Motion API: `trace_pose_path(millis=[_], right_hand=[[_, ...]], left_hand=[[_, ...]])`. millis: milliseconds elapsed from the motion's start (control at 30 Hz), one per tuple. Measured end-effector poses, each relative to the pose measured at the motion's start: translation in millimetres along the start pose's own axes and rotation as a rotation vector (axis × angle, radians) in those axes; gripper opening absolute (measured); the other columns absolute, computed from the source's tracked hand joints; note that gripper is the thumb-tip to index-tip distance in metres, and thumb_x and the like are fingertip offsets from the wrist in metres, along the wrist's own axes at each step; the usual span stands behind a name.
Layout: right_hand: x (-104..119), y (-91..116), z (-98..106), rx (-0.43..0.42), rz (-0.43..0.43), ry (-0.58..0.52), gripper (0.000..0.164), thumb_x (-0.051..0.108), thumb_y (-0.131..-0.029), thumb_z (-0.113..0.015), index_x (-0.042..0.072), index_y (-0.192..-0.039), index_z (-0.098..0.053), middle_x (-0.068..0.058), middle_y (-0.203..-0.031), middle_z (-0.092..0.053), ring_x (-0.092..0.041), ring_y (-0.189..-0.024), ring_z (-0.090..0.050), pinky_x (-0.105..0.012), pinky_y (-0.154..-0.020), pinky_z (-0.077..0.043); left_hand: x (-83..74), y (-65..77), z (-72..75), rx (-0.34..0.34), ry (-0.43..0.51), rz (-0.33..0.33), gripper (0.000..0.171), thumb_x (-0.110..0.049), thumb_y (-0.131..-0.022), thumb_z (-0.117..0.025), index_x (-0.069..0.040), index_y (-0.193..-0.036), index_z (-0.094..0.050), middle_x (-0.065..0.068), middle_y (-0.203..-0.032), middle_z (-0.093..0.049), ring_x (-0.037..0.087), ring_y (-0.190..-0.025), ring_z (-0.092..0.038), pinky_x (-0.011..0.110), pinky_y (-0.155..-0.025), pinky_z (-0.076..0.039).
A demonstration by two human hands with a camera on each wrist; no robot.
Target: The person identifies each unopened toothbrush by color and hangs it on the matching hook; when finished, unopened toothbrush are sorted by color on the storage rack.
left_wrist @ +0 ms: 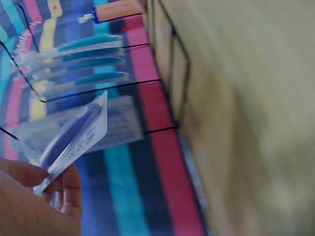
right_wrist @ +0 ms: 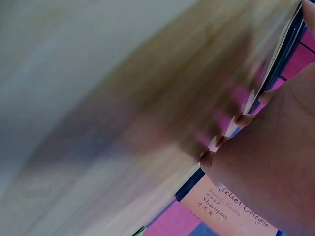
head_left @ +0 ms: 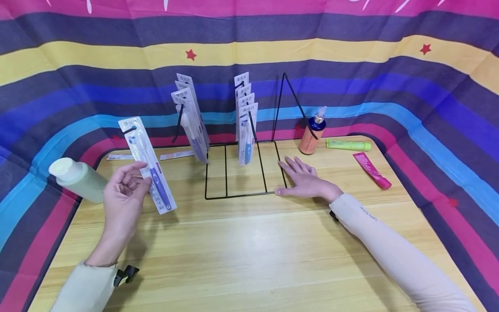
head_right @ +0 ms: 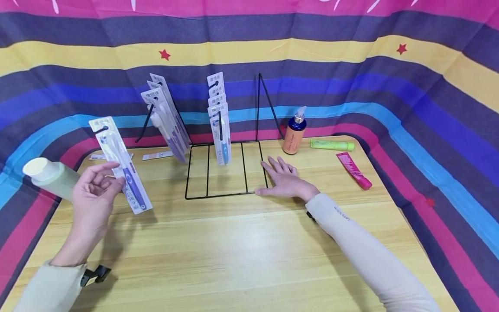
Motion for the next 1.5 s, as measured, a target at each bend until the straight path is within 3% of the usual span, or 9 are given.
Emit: trace_pose_path(millis=[233,367,467,600,800,1233,1400,1500], right_hand=[[-1,0,-1,-0.004,-0.005,0.004,0.111,0.076,-0.099,-0.061,0.018,-0.178,-0.008,-0.010,-0.183,0.004,-0.041,-0.165,0.011,-0.073,-0.123,-0.005],[0,0,0,-0.007,-0.002,-0.001,0.111,0.076,-0.099,-0.061,0.018,-0.178,-0.009,-0.010,-0.183,0.003,-0.040,-0.165,0.011,-0.073,-0.123,-0.005],[3,0,-1,-0.009,0.003,-0.007,0.111,0.076,-0.099,-0.061,0.018,-0.177,-0.009,-0.010,-0.183,0.003,-0.040,-0.165,0.011,-0.073,-0.123,-0.005],[3,0,-1,-0.007,0.000,-0.001,0.111,0.076,-0.099,-0.061,0.017,-0.177,-0.009,-0.011,-0.183,0.003,-0.041,-0.165,0.011,-0.073,-0.124,-0.004],[5,1,0,-0.004,-0.004,-0.002,0.112,0.076,-0.099,-0.061,0.017,-0.177,-0.008,-0.010,-0.183,0.004,-0.040,-0.165,0.011,-0.072,-0.124,-0.005],[4,-1,1,0.000,-0.006,-0.001,0.111,0.076,-0.099,-0.061,0.019,-0.178,-0.008,-0.010,-0.183,0.005,-0.039,-0.165,0.012,-0.072,-0.124,-0.005],[5,-3,2,0.005,-0.005,0.007,0.112,0.077,-0.098,-0.061,0.018,-0.178,-0.008,-0.011,-0.183,0.004,-0.039,-0.165,0.012,-0.072,-0.124,-0.005],[4,-3,2,0.004,-0.007,0.008,0.112,0.077,-0.098,-0.061,0.018,-0.178,-0.008,-0.011,-0.183,0.004,-0.039,-0.165,0.012,-0.072,-0.124,-0.005]], left_hand=[[-32.6,12.6,-23.6,0.131,0.106,-0.283,0.033,0.023,-0.096,-0.065,0.019,-0.128,-0.064,0.018,-0.109,-0.075,0.019,-0.090,-0.070,0.022,-0.080,-0.059],[-30.4,25.3,-33.8,0.224,0.142,-0.444,0.032,0.028,-0.090,-0.062,0.023,-0.122,-0.062,0.018,-0.112,-0.076,0.020,-0.094,-0.072,0.022,-0.084,-0.059],[-23.3,34.2,-39.3,0.288,0.191,-0.500,0.030,0.029,-0.089,-0.061,0.025,-0.119,-0.062,0.019,-0.117,-0.075,0.022,-0.101,-0.074,0.025,-0.091,-0.059],[-15.5,42.4,-44.2,0.317,0.187,-0.511,0.029,0.030,-0.088,-0.061,0.026,-0.117,-0.062,0.018,-0.117,-0.076,0.021,-0.103,-0.074,0.025,-0.093,-0.059],[-9.7,43.3,-49.6,0.319,0.092,-0.497,0.034,0.033,-0.084,-0.058,0.025,-0.117,-0.063,0.015,-0.118,-0.076,0.019,-0.103,-0.073,0.025,-0.093,-0.058],[2.2,20.8,-53.6,0.310,-0.026,-0.475,0.035,0.027,-0.090,-0.061,0.022,-0.124,-0.063,0.015,-0.123,-0.072,0.022,-0.109,-0.069,0.026,-0.096,-0.056],[8.7,5.7,-58.5,0.333,-0.055,-0.449,0.039,0.020,-0.094,-0.060,0.019,-0.133,-0.061,0.013,-0.134,-0.069,0.026,-0.123,-0.057,0.030,-0.102,-0.046],[12.4,-3.8,-63.5,0.332,-0.093,-0.434,0.039,0.016,-0.097,-0.060,0.015,-0.136,-0.061,0.009,-0.136,-0.069,0.026,-0.124,-0.051,0.030,-0.100,-0.040]])
Point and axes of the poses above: each hand's wrist, its own y-axis away from the middle knuckle, its own z-axis out of the back of the hand, x = y × z, the point moved 5 cm from there along -y, towards the middle knuckle
